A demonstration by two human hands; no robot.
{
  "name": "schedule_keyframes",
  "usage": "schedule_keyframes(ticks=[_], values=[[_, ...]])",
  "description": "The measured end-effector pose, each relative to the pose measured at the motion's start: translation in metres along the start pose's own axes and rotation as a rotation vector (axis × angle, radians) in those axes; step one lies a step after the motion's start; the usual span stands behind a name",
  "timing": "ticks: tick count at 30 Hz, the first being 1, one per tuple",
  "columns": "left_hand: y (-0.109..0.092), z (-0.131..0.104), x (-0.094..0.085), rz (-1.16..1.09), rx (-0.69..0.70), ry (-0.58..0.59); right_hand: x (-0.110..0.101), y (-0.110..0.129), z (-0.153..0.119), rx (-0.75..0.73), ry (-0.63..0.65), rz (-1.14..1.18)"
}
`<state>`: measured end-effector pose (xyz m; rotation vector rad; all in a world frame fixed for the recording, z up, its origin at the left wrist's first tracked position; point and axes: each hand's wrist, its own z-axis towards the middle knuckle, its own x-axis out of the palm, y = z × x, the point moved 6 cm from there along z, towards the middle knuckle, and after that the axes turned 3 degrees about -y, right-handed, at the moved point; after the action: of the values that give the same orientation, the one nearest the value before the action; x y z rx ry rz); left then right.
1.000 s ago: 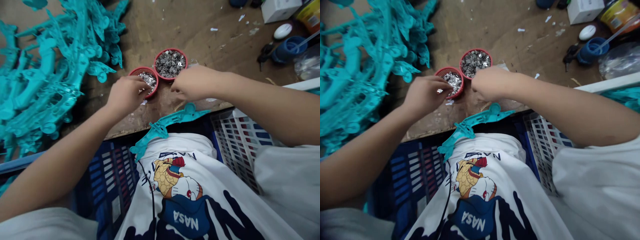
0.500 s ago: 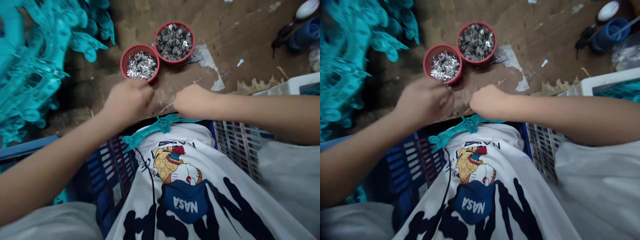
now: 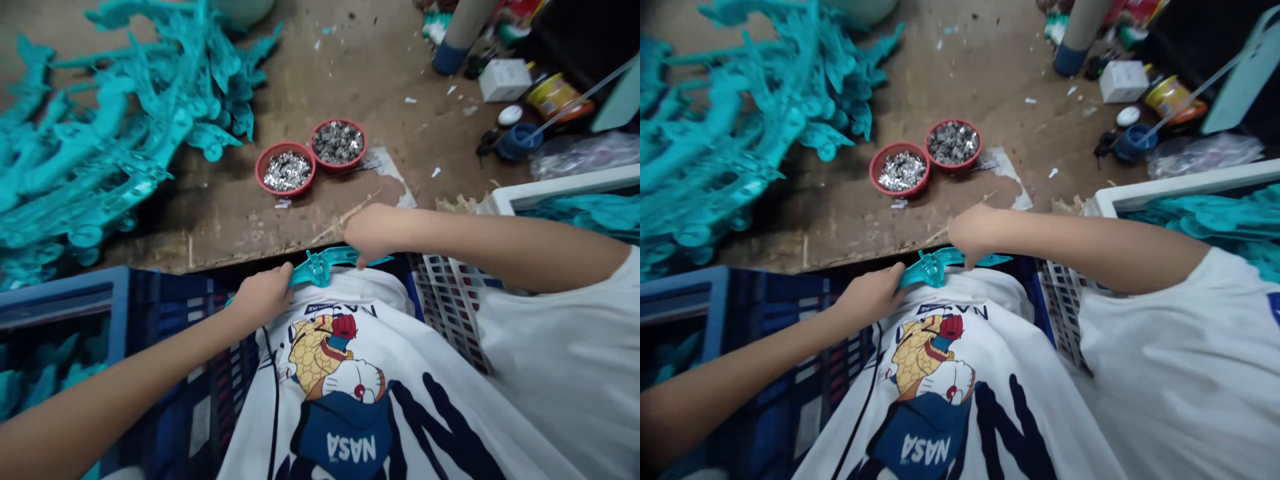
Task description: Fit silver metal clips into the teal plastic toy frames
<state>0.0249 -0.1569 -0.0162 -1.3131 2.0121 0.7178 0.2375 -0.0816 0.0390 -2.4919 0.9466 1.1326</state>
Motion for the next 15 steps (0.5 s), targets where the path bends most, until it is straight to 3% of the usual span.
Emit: schedule_keyframes(ticks=[2,5,6,8,10,12,13,15], values=[[0.016,-0.017,-0.019,0.024,0.007,-0.055,-0.007,0.008,-0.01,-0.071,-0.061,0.045],[0.05,-0.041,-0.054,0.042,0.008,-0.141,-0.031,0.012,-0.027,-0.122,-0.308,0.05],[0.063,-0.048,-0.069,0.048,-0.01,-0.203,-0.043,0.007,-0.034,-0.106,-0.41,0.044],[0.089,-0.06,-0.106,0.072,-0.054,-0.434,-0.069,-0.017,-0.053,0.004,-0.585,0.058],[0.116,-0.072,-0.144,0.078,-0.104,-0.744,-0.09,-0.068,-0.07,0.238,-0.683,0.099],[0.146,-0.074,-0.171,0.036,-0.169,-0.967,-0.102,-0.137,-0.082,0.531,-0.772,0.143],[0.163,-0.068,-0.178,0.011,-0.213,-1.006,-0.1,-0.173,-0.082,0.656,-0.767,0.176],[0.197,-0.043,-0.182,-0.016,-0.311,-0.922,-0.083,-0.241,-0.072,0.889,-0.703,0.282]])
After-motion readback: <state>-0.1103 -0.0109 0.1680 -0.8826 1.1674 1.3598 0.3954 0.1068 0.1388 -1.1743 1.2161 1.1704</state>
